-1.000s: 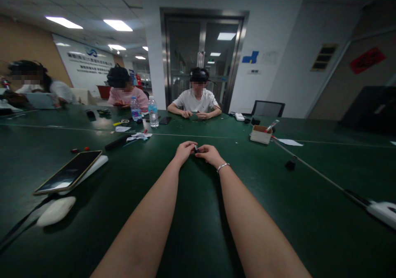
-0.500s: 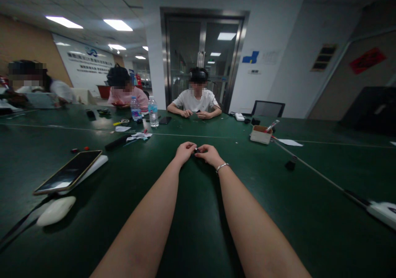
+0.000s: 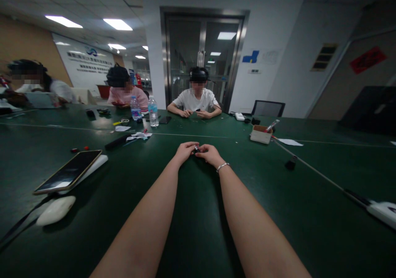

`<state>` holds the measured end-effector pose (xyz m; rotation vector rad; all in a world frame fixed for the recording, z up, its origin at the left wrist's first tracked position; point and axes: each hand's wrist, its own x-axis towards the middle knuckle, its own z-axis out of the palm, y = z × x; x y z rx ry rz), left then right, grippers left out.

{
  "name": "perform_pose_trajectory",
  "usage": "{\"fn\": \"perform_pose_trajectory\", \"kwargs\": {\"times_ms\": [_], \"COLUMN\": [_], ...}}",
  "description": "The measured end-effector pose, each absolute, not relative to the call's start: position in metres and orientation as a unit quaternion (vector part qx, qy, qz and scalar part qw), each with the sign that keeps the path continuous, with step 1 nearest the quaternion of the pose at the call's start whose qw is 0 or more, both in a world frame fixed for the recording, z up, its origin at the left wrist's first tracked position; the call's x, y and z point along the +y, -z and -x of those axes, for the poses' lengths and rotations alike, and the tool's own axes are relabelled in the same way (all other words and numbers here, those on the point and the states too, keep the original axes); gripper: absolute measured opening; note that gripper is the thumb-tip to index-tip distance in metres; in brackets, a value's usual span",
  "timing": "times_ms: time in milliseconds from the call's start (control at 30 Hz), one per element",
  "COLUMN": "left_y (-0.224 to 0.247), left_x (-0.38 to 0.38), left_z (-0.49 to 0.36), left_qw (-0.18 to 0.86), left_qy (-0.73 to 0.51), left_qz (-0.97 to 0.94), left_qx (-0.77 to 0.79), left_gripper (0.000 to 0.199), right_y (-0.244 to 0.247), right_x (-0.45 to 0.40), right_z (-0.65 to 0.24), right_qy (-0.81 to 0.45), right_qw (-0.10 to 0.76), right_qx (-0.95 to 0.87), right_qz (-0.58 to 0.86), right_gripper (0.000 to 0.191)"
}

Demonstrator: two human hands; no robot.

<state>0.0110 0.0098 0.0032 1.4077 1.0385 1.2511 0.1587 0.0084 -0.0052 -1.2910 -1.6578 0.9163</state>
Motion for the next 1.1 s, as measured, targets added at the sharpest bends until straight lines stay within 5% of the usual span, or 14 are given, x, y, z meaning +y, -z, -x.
{"fn": "perform_pose_trajectory", "kwargs": {"times_ms": [367,667,1100], "left_y": [0.007,0.000,0.011], "left_x": [0.019,0.011,0.022], "left_z": [-0.009,-0.014,-0.009], "left_qw": [0.361,0.489,0.350], "left_qy": [-0.526,-0.525,-0.535], "left_qz": [-0.613,-0.565,-0.594], "left_qx": [0.465,0.407,0.488], "left_gripper": [0.029,0.028,0.030], "right_y": [0.007,0.009,0.007], "right_x": [0.012,0.012,0.010], "right_z": [-0.155,-0.157,-0.151], "right_qy": [-0.287,-0.299,-0.215], "right_qw": [0.406,0.414,0.406], "right_qx": [-0.705,-0.686,-0.729], "right_qz": [0.506,0.519,0.507], "right_gripper": [0.028,0.028,0.025]}}
